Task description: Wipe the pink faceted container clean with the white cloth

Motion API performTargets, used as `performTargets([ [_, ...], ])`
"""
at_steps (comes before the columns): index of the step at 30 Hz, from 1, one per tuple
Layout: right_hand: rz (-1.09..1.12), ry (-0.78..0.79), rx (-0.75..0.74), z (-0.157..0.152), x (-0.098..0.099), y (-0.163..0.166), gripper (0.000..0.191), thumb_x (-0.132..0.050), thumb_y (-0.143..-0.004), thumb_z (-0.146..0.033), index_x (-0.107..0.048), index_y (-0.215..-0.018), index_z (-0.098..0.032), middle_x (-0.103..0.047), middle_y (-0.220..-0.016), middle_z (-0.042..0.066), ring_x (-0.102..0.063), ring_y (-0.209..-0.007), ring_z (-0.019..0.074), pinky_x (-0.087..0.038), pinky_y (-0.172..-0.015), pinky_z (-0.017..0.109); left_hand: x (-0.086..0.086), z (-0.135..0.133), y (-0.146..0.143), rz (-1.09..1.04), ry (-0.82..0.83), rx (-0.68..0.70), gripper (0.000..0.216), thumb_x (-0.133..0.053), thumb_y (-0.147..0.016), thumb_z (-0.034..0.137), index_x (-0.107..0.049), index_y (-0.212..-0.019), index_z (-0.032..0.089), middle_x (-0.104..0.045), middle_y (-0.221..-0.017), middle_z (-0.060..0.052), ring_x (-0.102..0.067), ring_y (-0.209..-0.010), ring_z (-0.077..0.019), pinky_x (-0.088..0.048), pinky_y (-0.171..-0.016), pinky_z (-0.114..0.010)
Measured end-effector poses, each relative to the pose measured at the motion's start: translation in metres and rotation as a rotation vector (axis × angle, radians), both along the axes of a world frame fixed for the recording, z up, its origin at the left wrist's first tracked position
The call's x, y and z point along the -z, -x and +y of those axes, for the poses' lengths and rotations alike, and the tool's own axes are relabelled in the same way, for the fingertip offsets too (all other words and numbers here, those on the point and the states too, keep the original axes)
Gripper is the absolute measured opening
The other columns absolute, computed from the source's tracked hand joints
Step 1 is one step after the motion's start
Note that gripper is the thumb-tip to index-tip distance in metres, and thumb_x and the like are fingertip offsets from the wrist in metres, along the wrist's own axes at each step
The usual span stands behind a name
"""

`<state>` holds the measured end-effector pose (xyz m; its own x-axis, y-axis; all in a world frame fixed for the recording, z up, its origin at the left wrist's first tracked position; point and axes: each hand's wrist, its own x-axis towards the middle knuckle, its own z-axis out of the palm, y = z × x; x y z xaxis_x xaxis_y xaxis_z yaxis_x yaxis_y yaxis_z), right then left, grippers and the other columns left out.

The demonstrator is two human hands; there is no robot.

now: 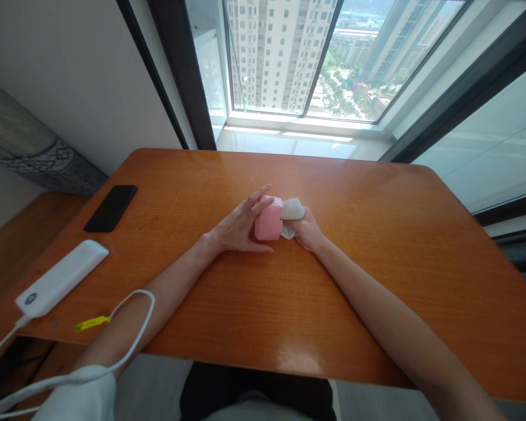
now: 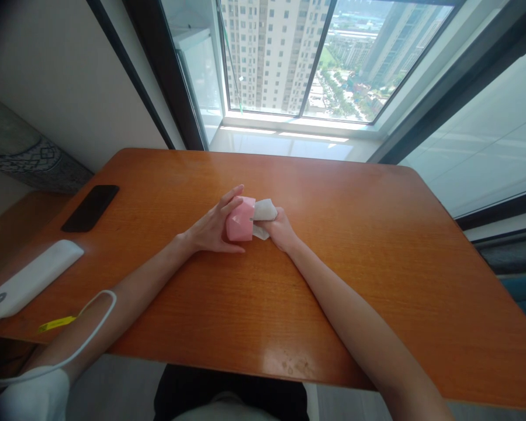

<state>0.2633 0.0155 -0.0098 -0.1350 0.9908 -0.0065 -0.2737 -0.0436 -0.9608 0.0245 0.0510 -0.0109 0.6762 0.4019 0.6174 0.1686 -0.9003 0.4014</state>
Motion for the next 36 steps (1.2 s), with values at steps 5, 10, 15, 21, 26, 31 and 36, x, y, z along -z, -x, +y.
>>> performTargets([
  [5, -0.003, 0.004, 0.001, 0.000, 0.000, 0.000, 0.031, -0.101, -0.058, -0.031, -0.086, -0.084, -0.021, -0.080, -0.077, 0.000, -0.073, -0.072, 0.0201, -0.061, -0.073, 0.032, 0.000, 0.001, 0.003, 0.031, -0.058, -0.055, 0.119, -0.096, -0.082, 0.061, -0.025, -0.174, 0.035, -0.032, -0.181, -0.021, -0.047, -0.163, -0.0450, -0.050, -0.128, -0.066],
  [10, 0.014, -0.006, 0.003, 0.000, -0.001, 0.001, 0.030, -0.099, -0.058, -0.025, -0.088, -0.086, -0.021, -0.080, -0.077, -0.002, -0.070, -0.070, 0.0169, -0.059, -0.070, 0.028, -0.008, -0.006, -0.002, -0.078, 0.089, -0.110, 0.113, -0.101, -0.074, 0.056, -0.038, -0.164, 0.031, -0.052, -0.167, -0.019, -0.057, -0.153, -0.0417, -0.051, -0.127, -0.060],
  [15, -0.025, -0.022, -0.028, 0.001, 0.003, -0.001, 0.025, -0.097, -0.058, -0.023, -0.085, -0.079, -0.020, -0.078, -0.073, -0.003, -0.068, -0.068, 0.0161, -0.057, -0.068, 0.028, -0.013, -0.016, -0.011, -0.086, 0.441, -0.167, 0.086, -0.081, -0.090, 0.069, -0.046, -0.155, 0.024, -0.072, -0.140, -0.016, -0.075, -0.118, -0.0342, -0.060, -0.105, -0.051],
  [21, -0.051, -0.024, -0.013, 0.000, 0.000, -0.001, 0.024, -0.097, -0.058, -0.026, -0.083, -0.076, -0.019, -0.076, -0.070, -0.003, -0.065, -0.065, 0.0157, -0.056, -0.067, 0.028, -0.011, -0.014, -0.007, -0.041, 0.399, -0.160, 0.107, -0.083, -0.087, 0.075, -0.033, -0.169, 0.028, -0.060, -0.160, -0.020, -0.066, -0.139, -0.0409, -0.053, -0.118, -0.059],
  [26, -0.038, -0.017, -0.031, -0.001, -0.001, 0.000, 0.026, -0.097, -0.061, -0.026, -0.087, -0.084, -0.020, -0.080, -0.077, -0.002, -0.068, -0.068, 0.0164, -0.056, -0.068, 0.028, -0.009, -0.001, 0.004, -0.003, -0.030, 0.009, 0.134, -0.098, -0.073, 0.071, -0.021, -0.177, 0.037, -0.033, -0.181, -0.022, -0.043, -0.164, -0.0478, -0.044, -0.130, -0.067],
  [31, -0.033, -0.037, -0.039, 0.000, 0.002, -0.002, 0.023, -0.095, -0.063, -0.026, -0.087, -0.083, -0.020, -0.078, -0.076, -0.002, -0.067, -0.069, 0.0155, -0.056, -0.069, 0.027, -0.013, -0.003, 0.004, 0.032, -0.166, -0.041, 0.110, -0.094, -0.086, 0.053, -0.028, -0.174, 0.040, -0.042, -0.173, -0.019, -0.051, -0.157, -0.0423, -0.052, -0.125, -0.064],
  [36, -0.155, -0.121, -0.008, -0.003, -0.006, 0.000, 0.020, -0.093, -0.065, -0.033, -0.081, -0.074, -0.020, -0.073, -0.072, -0.002, -0.061, -0.067, 0.0152, -0.054, -0.066, 0.028, -0.017, -0.010, -0.002, -0.017, -0.043, -0.107, 0.104, -0.094, -0.083, 0.055, -0.037, -0.168, 0.034, -0.049, -0.163, -0.018, -0.056, -0.148, -0.0413, -0.054, -0.122, -0.062],
])
